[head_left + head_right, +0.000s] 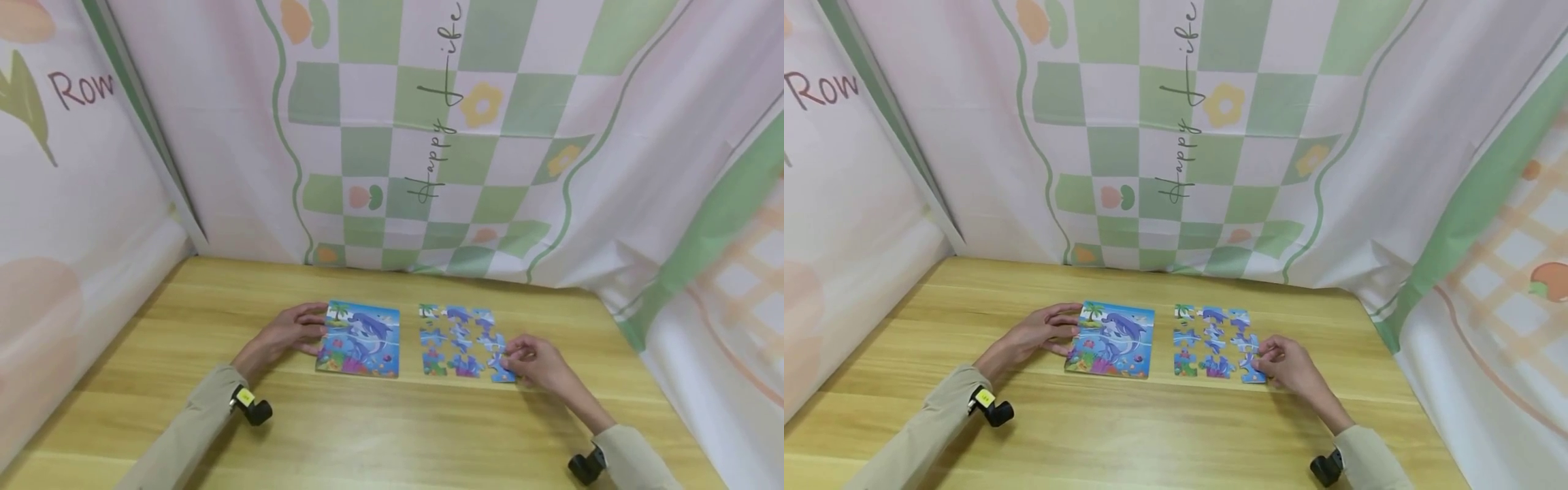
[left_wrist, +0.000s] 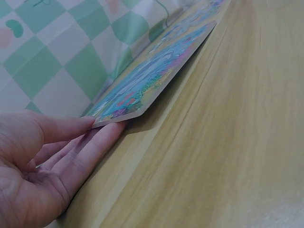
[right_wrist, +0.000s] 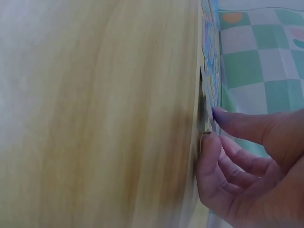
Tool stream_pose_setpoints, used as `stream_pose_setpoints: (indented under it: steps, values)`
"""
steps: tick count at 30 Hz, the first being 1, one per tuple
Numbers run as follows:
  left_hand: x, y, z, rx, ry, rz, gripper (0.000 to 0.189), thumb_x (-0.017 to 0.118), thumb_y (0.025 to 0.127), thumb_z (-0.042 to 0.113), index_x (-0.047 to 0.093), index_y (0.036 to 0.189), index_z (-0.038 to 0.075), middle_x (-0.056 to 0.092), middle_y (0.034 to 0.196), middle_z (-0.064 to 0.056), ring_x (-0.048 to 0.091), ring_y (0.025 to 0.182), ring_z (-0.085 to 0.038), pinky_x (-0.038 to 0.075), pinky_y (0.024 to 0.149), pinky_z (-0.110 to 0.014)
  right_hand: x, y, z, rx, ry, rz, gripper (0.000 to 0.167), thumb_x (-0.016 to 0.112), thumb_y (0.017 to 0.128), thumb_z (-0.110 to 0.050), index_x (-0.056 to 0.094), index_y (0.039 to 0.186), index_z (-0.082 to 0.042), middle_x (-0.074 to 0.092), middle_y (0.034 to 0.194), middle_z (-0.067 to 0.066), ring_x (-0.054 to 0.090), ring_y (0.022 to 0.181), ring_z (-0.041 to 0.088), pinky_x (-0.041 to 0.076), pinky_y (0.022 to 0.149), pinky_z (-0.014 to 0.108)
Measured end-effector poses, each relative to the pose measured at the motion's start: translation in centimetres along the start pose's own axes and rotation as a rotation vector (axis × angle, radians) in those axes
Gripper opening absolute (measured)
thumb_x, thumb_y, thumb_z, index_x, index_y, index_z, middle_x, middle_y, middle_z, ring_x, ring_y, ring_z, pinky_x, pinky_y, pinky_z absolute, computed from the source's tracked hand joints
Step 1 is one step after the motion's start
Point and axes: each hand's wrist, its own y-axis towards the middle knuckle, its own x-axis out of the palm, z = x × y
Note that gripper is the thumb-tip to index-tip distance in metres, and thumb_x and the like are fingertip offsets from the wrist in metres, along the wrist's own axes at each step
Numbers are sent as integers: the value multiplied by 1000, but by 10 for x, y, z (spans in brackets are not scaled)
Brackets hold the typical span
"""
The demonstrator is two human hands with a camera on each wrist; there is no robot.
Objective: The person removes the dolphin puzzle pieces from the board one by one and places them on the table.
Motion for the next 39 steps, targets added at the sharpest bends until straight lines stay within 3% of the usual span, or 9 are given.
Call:
stream_pose_setpoints:
  steps: [13, 22, 33, 39]
  values:
    - [1, -5, -2, -4, -3, 23, 65, 62, 102, -1, 34, 161, 1, 45, 152, -34, 71, 103, -21, 70, 82, -37, -1, 3, 0, 18, -119, 26, 35, 80, 91, -8, 60, 114, 8, 66, 91, 12, 60, 67, 19, 57, 49, 24]
    - [5, -1, 1, -6, -13, 30, 65, 63, 102, -1, 35, 160, 1, 47, 151, -32, 71, 105, -23, 70, 83, -38, -11, 9, -6, 58, -133, -5, 50, 73, 99, -18, 48, 131, 11, 66, 104, 22, 65, 79, 23, 61, 60, 31]
    - [13, 5, 3, -12, -75, 134, 65, 65, 98, -7, 41, 157, 2, 52, 148, -32, 75, 96, -21, 70, 79, -40, -19, 14, -30, -39, -118, 2, 52, 68, 102, -14, 43, 137, 14, 63, 108, 28, 67, 81, 30, 66, 62, 40]
    - [23, 12, 10, -20, -70, 153, 64, 66, 97, -8, 44, 156, 1, 54, 146, -32, 76, 91, -20, 70, 77, -38, -15, 17, -35, -83, -117, -28, 47, 66, 102, -11, 44, 136, 13, 65, 108, 27, 70, 87, 32, 68, 65, 43]
